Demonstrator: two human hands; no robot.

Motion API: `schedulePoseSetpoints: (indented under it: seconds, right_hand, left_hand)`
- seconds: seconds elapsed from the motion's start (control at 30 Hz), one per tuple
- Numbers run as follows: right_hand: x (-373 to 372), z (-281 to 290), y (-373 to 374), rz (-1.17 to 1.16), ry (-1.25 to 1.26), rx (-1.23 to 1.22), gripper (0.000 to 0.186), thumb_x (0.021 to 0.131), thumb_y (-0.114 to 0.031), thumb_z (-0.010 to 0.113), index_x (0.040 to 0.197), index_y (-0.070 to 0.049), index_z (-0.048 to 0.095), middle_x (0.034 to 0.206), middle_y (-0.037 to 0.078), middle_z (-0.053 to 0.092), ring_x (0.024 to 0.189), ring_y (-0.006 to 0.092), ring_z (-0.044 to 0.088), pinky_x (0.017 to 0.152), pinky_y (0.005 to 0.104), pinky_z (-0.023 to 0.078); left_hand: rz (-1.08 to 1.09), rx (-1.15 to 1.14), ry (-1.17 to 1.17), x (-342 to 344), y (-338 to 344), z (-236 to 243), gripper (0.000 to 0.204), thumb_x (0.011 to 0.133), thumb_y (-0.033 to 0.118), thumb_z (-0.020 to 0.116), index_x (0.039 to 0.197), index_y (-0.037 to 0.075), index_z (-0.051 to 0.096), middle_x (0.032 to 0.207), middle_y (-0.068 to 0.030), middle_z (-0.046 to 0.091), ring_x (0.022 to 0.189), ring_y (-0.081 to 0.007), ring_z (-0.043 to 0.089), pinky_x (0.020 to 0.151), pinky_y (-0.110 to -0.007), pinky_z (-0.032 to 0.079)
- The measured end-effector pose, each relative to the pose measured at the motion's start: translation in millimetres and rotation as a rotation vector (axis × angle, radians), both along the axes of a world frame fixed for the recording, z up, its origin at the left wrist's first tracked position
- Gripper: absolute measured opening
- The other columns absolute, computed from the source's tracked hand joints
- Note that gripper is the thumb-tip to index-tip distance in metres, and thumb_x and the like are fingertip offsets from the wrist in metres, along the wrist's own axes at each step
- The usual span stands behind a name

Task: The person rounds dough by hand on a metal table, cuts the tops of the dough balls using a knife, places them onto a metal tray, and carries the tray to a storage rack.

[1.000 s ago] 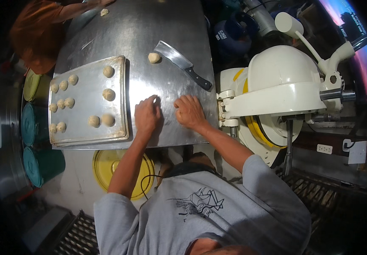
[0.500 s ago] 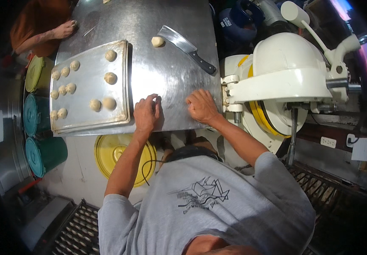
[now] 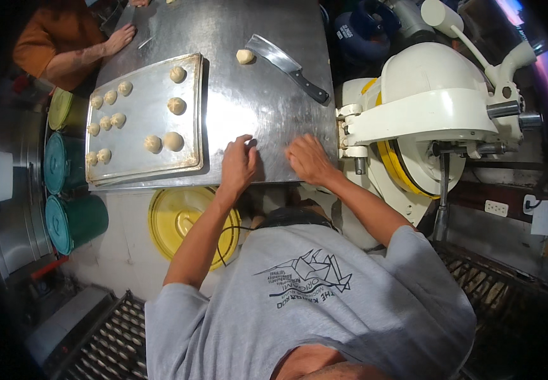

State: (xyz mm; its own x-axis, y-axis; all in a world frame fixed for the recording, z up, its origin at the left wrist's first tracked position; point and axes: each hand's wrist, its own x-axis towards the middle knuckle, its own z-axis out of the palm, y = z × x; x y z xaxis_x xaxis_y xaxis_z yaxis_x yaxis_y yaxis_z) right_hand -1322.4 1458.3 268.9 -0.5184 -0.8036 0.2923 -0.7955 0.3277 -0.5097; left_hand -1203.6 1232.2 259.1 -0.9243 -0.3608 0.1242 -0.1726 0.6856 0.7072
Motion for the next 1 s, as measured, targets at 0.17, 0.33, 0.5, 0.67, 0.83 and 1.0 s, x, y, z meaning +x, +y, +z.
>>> schedulePoseSetpoints:
  seconds: [0.17, 0.33, 0.5, 0.67, 0.83, 1.0]
  right_hand:
    - [-13.2, -3.1, -10.5, -0.09, 0.105, 0.08, 0.012, 0.082, -0.011, 0.062, 0.094, -0.012, 0.061, 0.093, 0.008, 0.057, 0.094, 0.0302, 0.054, 0.086, 0.0453, 0.041]
    - [-40.2, 2.5, -75.9, -0.203, 0.131, 0.003, 0.012, 0.081, -0.012, 0.064, 0.093, -0.012, 0.062, 0.093, 0.007, 0.059, 0.094, 0.0288, 0.056, 0.085, 0.0441, 0.042]
    - [-40.8, 0.2, -75.6, -0.168, 0.067, 0.009, 0.011, 0.085, -0.016, 0.063, 0.095, -0.011, 0.063, 0.1, 0.009, 0.063, 0.098, 0.0307, 0.057, 0.088, 0.0451, 0.042]
    - [-9.0, -4.5, 8.4, 0.077, -0.014, 0.011, 0.01, 0.084, -0.015, 0.062, 0.093, -0.011, 0.062, 0.097, 0.01, 0.06, 0.096, 0.0318, 0.055, 0.088, 0.0454, 0.042]
    - [-36.7, 4.1, -39.5, -0.09, 0.081, 0.092, 0.012, 0.081, -0.013, 0.063, 0.092, -0.01, 0.06, 0.093, 0.008, 0.058, 0.095, 0.0295, 0.055, 0.086, 0.045, 0.041]
    - [-54.7, 2.2, -85.9, -0.144, 0.096, 0.005, 0.012, 0.083, -0.014, 0.062, 0.094, -0.01, 0.063, 0.094, 0.009, 0.061, 0.095, 0.0307, 0.057, 0.086, 0.0453, 0.042]
  left_hand:
    - [-0.078, -0.117, 0.11, -0.7, -32.8, -9.1, 0.049, 0.087, 0.008, 0.071, 0.134, 0.007, 0.058, 0.088, -0.0114, 0.066, 0.089, -0.0324, 0.063, 0.085, -0.046, 0.048]
    - [0.003, -0.136, 0.101, -68.6, -16.2, 1.0, 0.047, 0.084, 0.011, 0.074, 0.13, 0.011, 0.063, 0.089, -0.0082, 0.069, 0.086, -0.0297, 0.066, 0.084, -0.045, 0.05]
    - [-0.042, -0.164, 0.149, -66.5, 0.3, 4.7, 0.041, 0.085, 0.01, 0.072, 0.125, 0.009, 0.064, 0.089, -0.0122, 0.068, 0.088, -0.0338, 0.064, 0.084, -0.047, 0.05]
    - [-0.042, -0.03, 0.125, 0.2, -10.1, -4.8, 0.036, 0.088, 0.006, 0.069, 0.124, 0.006, 0.062, 0.085, -0.0133, 0.067, 0.088, -0.0356, 0.061, 0.083, -0.048, 0.047]
    - [-0.127, -0.188, 0.05, -25.7, -18.8, 7.5, 0.045, 0.082, 0.006, 0.073, 0.126, 0.01, 0.063, 0.091, -0.0086, 0.065, 0.089, -0.0304, 0.061, 0.085, -0.046, 0.046]
    - [-0.069, -0.23, 0.092, -60.0, -8.3, 8.7, 0.04, 0.081, 0.01, 0.076, 0.12, 0.012, 0.065, 0.097, -0.0094, 0.065, 0.09, -0.0313, 0.061, 0.084, -0.043, 0.047]
